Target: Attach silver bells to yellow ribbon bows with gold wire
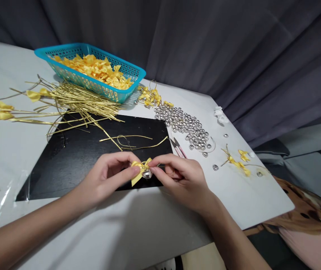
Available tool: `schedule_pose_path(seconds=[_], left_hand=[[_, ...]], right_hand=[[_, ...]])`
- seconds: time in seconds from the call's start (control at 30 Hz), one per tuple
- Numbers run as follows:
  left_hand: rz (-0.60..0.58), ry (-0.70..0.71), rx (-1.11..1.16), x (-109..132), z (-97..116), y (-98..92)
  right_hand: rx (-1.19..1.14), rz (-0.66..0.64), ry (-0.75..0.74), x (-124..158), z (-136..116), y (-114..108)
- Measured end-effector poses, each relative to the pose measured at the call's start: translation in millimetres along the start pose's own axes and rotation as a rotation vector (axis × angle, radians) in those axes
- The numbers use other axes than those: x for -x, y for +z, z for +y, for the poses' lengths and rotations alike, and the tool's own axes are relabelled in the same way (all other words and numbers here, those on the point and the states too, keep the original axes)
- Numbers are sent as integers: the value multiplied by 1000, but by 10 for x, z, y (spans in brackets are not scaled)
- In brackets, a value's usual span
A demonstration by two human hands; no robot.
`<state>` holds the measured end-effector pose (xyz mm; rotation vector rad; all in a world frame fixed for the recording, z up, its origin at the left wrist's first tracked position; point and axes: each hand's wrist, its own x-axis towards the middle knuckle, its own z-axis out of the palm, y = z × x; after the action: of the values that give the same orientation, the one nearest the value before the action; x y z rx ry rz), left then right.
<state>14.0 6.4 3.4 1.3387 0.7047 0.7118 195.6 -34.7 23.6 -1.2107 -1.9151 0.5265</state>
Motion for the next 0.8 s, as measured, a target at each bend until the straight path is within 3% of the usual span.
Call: schedule_pose_path(seconds=[0.6,0.7,0.8], left_hand=[[-9,24,17,-7,-43,3],[-12,42,-10,-11,-39,2],[2,59,-13,-27,-26,-3]], right_hand=[[-3,-61,-141,23,33,-27],[-103,-91,-44,40,2,-57],[-423,-92,190,55,-50,-117]])
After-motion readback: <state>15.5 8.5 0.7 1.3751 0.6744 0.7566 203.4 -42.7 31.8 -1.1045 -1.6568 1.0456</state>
